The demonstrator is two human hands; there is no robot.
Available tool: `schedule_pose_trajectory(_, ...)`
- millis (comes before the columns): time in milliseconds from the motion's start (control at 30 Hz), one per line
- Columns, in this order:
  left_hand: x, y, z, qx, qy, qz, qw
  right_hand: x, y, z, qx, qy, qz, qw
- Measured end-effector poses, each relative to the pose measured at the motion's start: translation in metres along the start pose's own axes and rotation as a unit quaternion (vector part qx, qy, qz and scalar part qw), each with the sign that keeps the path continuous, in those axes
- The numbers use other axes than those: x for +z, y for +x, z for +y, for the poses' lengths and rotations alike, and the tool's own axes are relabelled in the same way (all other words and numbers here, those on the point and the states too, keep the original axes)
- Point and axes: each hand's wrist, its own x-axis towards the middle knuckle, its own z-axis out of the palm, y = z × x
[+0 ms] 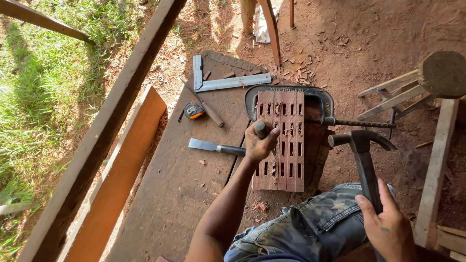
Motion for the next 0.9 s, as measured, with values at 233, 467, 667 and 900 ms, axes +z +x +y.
schedule_pose_trajectory(233,0.002,0.005,-0.005,0.046,0.084,-0.038,0.995,-0.001,0.001,-0.002,-0.008,-0.009,-0.009,1.000)
schedule_pose_trajectory(467,0.010,0.002,-0.017,0.060,0.195,-0.083,0.975,-0.032,-0.013,-0.024,-0.146,0.219,0.071,0.962)
schedule_pose_trajectory(667,0.020,-0.007,-0.001,0.011,0.193,-0.092,0.977,-0.047,-0.024,-0.060,-0.329,0.431,0.170,0.823)
schedule_pose_trajectory(900,0.017,-0.001,-0.011,0.120,0.216,-0.120,0.961,0.000,-0.016,-0.099,-0.274,-0.030,-0.001,0.961)
